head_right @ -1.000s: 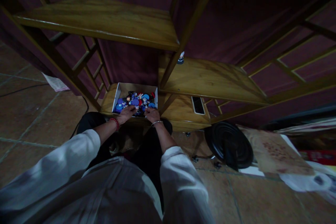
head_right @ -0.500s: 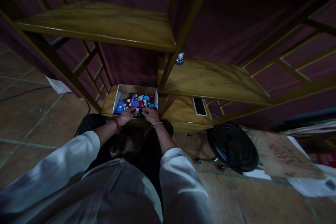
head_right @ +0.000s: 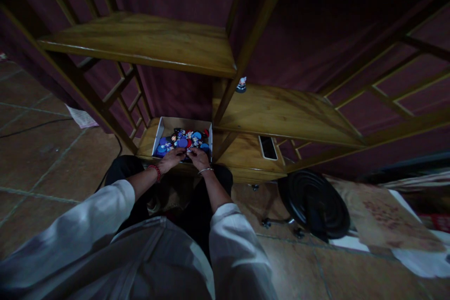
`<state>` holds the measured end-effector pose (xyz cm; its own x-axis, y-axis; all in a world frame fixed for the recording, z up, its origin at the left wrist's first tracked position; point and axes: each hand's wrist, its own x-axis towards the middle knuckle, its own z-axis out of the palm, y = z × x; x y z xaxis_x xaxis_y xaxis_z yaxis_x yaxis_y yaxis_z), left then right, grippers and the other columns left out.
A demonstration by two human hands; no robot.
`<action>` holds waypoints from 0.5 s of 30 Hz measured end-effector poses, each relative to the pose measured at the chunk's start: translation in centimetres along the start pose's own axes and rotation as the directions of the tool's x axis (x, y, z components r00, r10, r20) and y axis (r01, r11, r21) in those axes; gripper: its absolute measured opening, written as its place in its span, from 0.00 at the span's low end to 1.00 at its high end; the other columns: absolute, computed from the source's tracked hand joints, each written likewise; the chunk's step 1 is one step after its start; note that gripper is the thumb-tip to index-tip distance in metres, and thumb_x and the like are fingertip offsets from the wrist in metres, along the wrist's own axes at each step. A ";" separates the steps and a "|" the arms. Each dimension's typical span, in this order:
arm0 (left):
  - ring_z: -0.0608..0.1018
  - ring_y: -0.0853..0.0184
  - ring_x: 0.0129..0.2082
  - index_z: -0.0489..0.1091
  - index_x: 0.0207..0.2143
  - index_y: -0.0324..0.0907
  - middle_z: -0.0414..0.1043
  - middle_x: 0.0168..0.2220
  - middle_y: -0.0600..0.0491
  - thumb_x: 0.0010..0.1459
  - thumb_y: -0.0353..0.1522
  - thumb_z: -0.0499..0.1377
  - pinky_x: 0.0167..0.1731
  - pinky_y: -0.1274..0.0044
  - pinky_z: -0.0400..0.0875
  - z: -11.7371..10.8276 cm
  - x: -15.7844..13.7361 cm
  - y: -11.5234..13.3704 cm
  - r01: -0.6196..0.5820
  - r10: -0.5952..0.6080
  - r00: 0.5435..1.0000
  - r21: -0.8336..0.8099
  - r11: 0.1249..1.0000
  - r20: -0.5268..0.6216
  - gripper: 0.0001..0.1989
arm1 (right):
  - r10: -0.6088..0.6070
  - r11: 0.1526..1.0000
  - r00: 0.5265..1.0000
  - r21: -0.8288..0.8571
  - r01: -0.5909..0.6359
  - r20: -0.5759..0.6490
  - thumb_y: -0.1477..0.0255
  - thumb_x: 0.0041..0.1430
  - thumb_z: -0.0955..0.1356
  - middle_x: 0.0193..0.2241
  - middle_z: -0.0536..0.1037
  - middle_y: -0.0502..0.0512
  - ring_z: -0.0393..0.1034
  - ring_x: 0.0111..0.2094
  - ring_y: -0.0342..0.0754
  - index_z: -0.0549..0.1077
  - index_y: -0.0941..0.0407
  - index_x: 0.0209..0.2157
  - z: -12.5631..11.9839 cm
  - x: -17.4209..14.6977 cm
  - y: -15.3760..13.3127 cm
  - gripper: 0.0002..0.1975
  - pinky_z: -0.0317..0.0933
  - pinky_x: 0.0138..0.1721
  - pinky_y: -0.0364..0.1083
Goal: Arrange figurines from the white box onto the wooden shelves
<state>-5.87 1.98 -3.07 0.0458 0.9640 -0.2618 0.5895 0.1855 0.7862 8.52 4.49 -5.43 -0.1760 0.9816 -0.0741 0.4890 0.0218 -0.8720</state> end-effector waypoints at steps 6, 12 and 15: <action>0.74 0.68 0.43 0.64 0.51 0.40 0.73 0.44 0.49 0.55 0.27 0.51 0.44 0.78 0.66 0.1 -0.2 0.2 -0.048 0.050 0.999 0.111 0.993 -0.020 0.20 | 0.019 0.989 0.996 -0.146 -0.031 -0.083 0.70 0.51 0.66 0.35 0.78 0.50 0.72 0.40 0.44 0.74 0.52 0.36 0.0 -0.3 -0.1 0.08 0.64 0.44 0.45; 0.75 0.68 0.38 0.62 0.52 0.39 0.74 0.38 0.48 0.56 0.26 0.47 0.40 0.78 0.66 0.1 0.0 0.3 -0.058 0.090 0.988 0.241 0.969 -0.124 0.21 | -0.002 0.974 0.993 -0.225 -0.025 -0.120 0.68 0.53 0.65 0.34 0.78 0.49 0.72 0.39 0.45 0.73 0.50 0.37 0.2 -0.8 -0.1 0.09 0.64 0.43 0.45; 0.75 0.67 0.36 0.61 0.53 0.39 0.74 0.36 0.48 0.56 0.27 0.47 0.37 0.78 0.66 0.0 0.3 0.3 -0.023 0.067 0.987 0.280 0.960 -0.149 0.21 | -0.006 0.973 0.991 -0.230 -0.024 -0.131 0.67 0.53 0.65 0.36 0.78 0.49 0.72 0.38 0.44 0.72 0.51 0.39 0.2 -0.9 -0.2 0.11 0.64 0.43 0.44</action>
<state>-5.70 2.31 -2.85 -0.0350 0.9919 -0.1222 0.7907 0.1023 0.6036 8.39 3.51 -5.31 -0.0659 0.9978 -0.0050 0.6766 0.0410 -0.7352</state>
